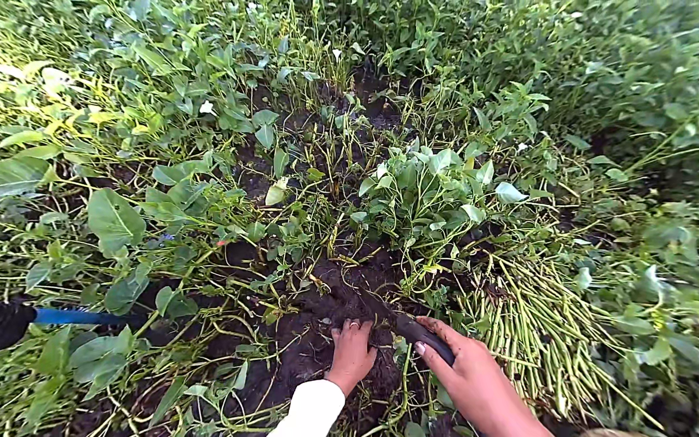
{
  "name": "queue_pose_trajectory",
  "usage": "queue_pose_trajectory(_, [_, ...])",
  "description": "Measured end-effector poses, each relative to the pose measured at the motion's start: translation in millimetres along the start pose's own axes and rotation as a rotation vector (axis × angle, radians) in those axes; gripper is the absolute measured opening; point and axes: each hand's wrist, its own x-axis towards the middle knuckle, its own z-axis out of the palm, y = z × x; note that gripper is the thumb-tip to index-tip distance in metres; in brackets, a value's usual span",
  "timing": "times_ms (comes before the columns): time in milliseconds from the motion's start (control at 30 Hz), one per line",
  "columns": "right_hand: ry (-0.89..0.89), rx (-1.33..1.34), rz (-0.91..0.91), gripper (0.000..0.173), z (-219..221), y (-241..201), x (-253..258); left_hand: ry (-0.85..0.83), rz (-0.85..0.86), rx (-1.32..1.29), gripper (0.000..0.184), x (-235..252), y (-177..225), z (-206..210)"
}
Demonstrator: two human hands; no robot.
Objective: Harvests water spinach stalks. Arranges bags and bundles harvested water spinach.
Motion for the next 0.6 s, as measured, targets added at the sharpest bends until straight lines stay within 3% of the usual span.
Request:
queue_pose_trajectory(167, [-0.224, -0.181, 0.052, 0.050, 11.8, -28.4, 24.3, -0.023, 0.279, 0.088, 0.044, -26.3, -10.7, 10.6])
queue_pose_trajectory(267, [-0.240, -0.276, 0.100, 0.050, 15.6, -30.1, 38.5, -0.058, 0.383, 0.120, 0.043, -31.7, -22.7, 14.4])
queue_pose_trajectory(400, [-0.055, -0.237, 0.215, 0.049, 5.8, -5.0, 38.3, -0.032, 0.317, 0.041, 0.042, -31.0, -19.9, 8.9])
queue_pose_trajectory(533, [0.189, -0.078, 0.218, 0.047, -0.3, 29.9, 10.6, 0.006, 0.132, -0.063, 0.070, -15.9, -1.0, -3.2])
queue_pose_trajectory(600, [0.271, -0.001, 0.237, 0.046, -3.1, 38.2, -4.4, -0.017, 0.123, -0.069, 0.077, -2.5, 13.9, -4.5])
